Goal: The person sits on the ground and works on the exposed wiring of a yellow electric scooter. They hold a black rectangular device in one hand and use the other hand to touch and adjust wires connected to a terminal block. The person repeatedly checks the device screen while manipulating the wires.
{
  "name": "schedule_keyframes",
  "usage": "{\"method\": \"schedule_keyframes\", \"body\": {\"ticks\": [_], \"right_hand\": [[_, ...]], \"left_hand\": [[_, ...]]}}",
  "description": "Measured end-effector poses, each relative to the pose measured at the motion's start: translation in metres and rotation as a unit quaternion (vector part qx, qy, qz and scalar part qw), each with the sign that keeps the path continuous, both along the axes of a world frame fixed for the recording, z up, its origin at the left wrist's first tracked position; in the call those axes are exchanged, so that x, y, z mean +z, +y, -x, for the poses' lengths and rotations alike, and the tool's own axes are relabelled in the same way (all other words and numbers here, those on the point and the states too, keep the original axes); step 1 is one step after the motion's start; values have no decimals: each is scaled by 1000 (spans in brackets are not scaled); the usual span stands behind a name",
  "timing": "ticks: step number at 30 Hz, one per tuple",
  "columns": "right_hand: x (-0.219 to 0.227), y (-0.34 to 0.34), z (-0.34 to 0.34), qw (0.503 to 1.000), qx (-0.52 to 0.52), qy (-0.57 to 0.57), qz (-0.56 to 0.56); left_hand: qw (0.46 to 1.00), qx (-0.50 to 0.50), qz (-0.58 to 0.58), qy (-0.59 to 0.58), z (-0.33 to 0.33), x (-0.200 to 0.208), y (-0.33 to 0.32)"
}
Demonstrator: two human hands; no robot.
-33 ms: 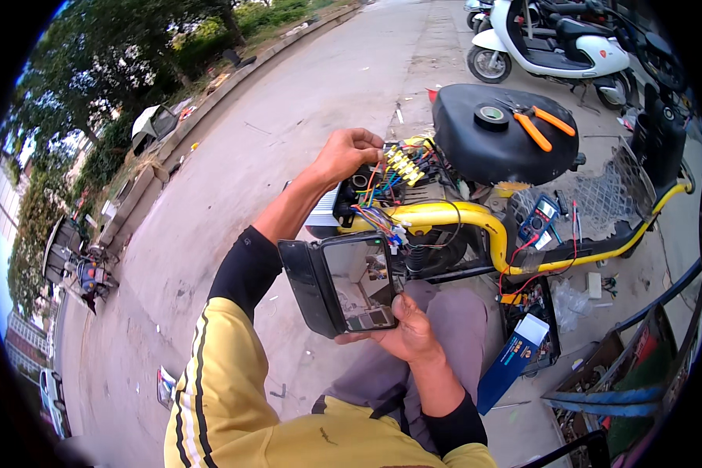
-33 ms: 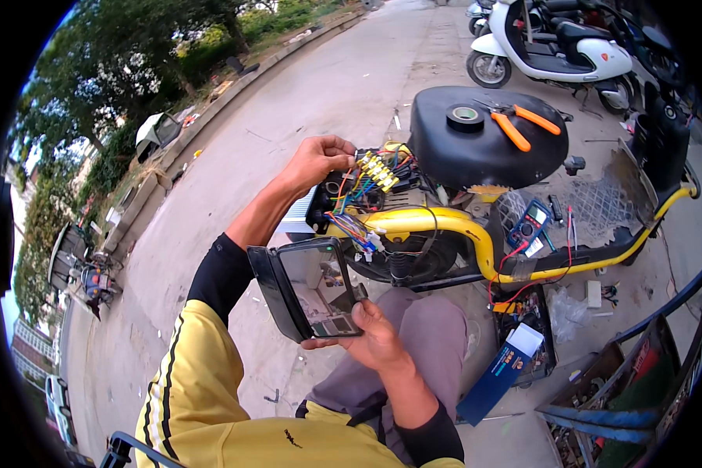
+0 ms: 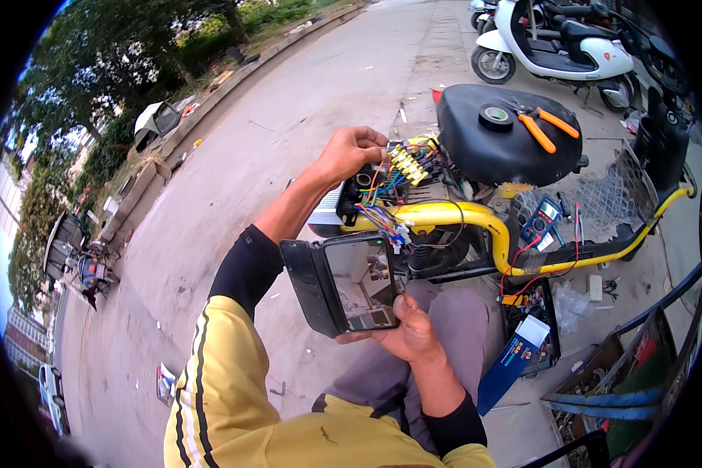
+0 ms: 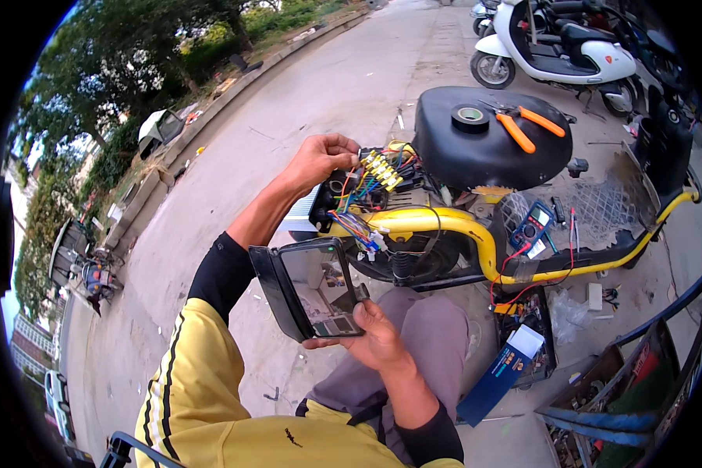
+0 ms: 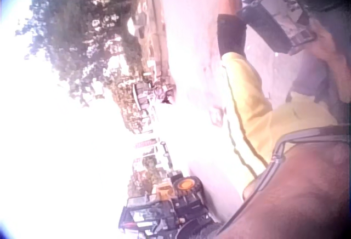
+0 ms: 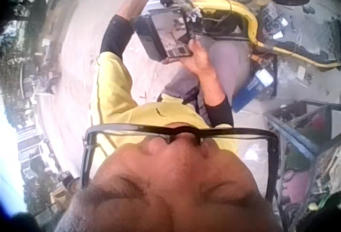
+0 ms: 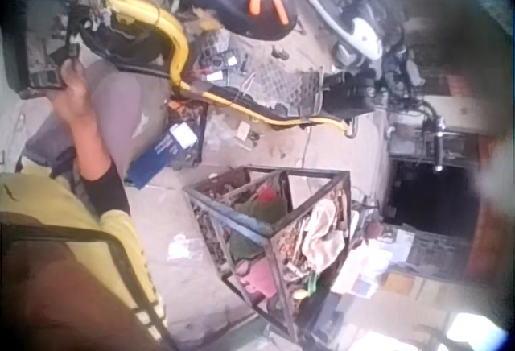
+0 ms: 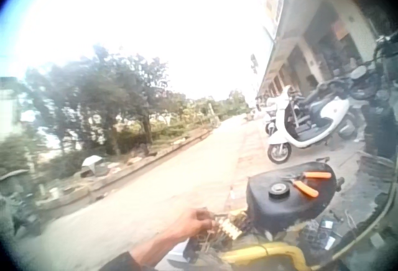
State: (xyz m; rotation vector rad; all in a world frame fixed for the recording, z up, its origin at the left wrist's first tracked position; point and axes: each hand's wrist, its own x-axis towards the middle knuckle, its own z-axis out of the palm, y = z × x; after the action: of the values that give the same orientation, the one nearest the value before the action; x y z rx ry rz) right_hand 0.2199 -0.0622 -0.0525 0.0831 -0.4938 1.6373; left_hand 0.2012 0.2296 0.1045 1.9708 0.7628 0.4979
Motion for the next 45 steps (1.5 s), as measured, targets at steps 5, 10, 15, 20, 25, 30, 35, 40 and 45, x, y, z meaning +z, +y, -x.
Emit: {"method": "schedule_keyframes", "body": {"ticks": [5,10,15,20,25,30,35,40,45], "right_hand": [[-9,1,1,1000,18,-17,15],[-13,2,0,999,39,-18,2],[-13,4,0,999,29,-22,2],[-14,6,-2,999,26,-20,-5],[-15,5,-2,999,24,-32,1],[-13,6,-2,1000,28,-6,-11],[-11,6,-4,999,19,-36,-6],[-7,4,-5,1000,19,1,-14],[-11,5,-5,999,23,12,-20]], "left_hand": [[999,-13,3,-36,16,9,-20],[999,-15,-31,-15,44,17,-39],[998,-37,-23,-36,59,16,-38],[997,-69,0,-44,60,13,-33],[993,-102,18,-51,59,-1,-23],[987,-136,-74,-53,44,-6,-23],[978,-131,-155,-51,38,-17,-12],[977,-175,-87,-85,38,-24,10],[975,-187,-7,-116,42,-29,14]]}}
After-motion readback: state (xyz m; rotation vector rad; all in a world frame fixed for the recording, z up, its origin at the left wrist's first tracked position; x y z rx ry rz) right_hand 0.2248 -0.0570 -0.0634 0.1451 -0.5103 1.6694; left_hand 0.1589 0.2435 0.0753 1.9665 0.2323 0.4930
